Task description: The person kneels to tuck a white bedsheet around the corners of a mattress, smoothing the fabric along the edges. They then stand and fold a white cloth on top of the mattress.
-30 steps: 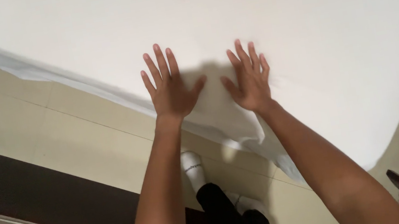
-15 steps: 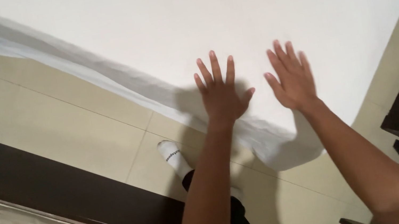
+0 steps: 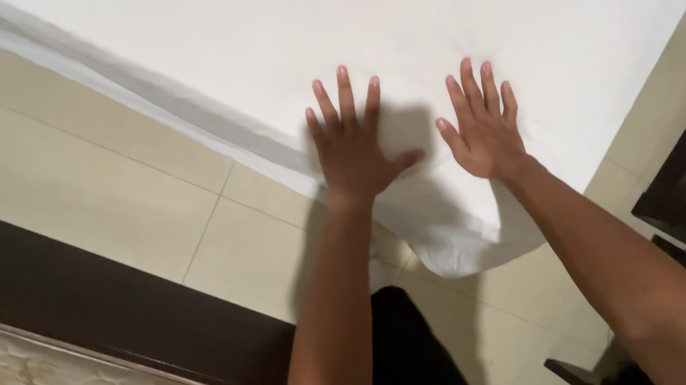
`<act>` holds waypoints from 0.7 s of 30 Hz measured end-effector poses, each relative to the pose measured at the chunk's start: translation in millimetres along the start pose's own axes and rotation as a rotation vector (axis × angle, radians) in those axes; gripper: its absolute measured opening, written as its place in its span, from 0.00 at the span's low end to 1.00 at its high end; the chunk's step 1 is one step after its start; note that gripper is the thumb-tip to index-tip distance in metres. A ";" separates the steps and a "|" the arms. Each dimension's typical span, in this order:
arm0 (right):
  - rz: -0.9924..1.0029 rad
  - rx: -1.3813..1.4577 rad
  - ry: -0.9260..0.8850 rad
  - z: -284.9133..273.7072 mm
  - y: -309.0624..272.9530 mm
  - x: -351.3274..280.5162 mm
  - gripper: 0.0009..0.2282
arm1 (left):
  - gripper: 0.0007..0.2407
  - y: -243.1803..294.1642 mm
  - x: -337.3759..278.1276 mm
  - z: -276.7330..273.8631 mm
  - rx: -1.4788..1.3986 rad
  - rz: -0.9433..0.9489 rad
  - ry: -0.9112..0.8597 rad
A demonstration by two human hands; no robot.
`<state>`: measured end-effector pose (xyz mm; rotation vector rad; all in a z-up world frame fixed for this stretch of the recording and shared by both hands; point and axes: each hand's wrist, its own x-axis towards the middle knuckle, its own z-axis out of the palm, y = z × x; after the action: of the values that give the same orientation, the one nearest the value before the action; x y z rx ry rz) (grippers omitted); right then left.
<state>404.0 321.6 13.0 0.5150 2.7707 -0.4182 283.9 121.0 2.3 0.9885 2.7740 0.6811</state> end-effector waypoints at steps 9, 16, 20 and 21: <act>-0.008 -0.035 -0.016 9.8 7.6 4.8 0.34 | 0.59 6.3 -4.6 8.0 -0.005 -0.010 0.095; -0.043 -0.042 -0.007 4.8 8.3 8.9 0.34 | 0.51 48.8 -22.8 21.3 -0.099 -0.104 0.175; -0.088 0.021 -0.046 -16.7 7.2 -7.8 0.34 | 0.48 81.2 -47.1 23.4 -0.127 -0.148 0.120; -0.127 0.038 -0.055 -25.5 7.3 -12.5 0.35 | 0.47 90.4 -50.4 19.9 -0.095 -0.187 0.018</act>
<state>412.1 332.8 38.9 0.3318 2.7561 -0.5065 379.9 158.9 23.4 0.6974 2.7737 0.7881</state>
